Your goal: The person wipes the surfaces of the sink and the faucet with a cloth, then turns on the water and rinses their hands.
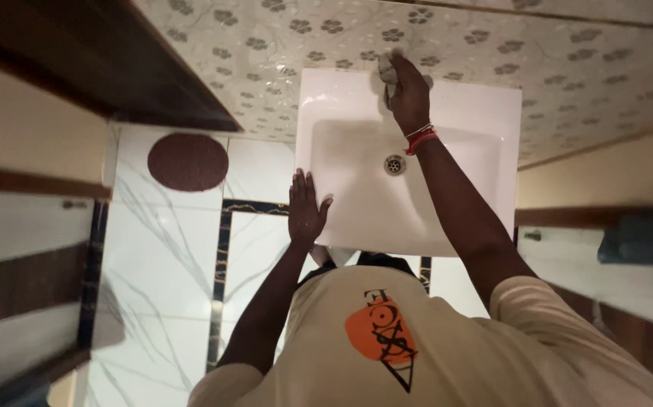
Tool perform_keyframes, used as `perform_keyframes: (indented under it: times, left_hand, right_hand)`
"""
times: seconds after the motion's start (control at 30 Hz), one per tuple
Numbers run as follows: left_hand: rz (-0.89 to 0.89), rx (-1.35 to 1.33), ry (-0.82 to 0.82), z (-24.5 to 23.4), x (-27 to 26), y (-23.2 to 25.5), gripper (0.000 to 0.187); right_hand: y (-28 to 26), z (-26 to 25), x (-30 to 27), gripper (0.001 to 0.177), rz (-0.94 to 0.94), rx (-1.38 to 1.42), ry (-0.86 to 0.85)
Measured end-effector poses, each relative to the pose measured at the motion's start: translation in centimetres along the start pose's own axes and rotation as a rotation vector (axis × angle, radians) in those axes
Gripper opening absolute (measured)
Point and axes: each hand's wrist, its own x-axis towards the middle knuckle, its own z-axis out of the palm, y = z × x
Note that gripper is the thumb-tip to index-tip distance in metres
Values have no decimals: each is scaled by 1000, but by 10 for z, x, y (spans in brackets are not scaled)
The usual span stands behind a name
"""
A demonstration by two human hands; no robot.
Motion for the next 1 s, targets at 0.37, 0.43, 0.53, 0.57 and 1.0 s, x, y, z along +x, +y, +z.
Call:
perform_keyframes:
  times: [0.37,0.43,0.53,0.57,1.0]
  left_hand:
    - [239,24,-81,19,38,14,89]
    - [278,-21,-65,27,73,27,93]
    - [304,-5,-76,32,101,42,98]
    - [329,8,-82,36,110,45,98]
    - [473,357,-103,75,167,134,100]
  right_hand:
    - [-19,60,-10,87,-87,-524,-727]
    - [-13,57,-30,77,-123,-311,-610]
    - [-5,25,-38,54,-125,-298,-516]
    - [-4,11,-51,45,-96,-339,-497]
    - [49,-68,-13,46,305,-400,-162]
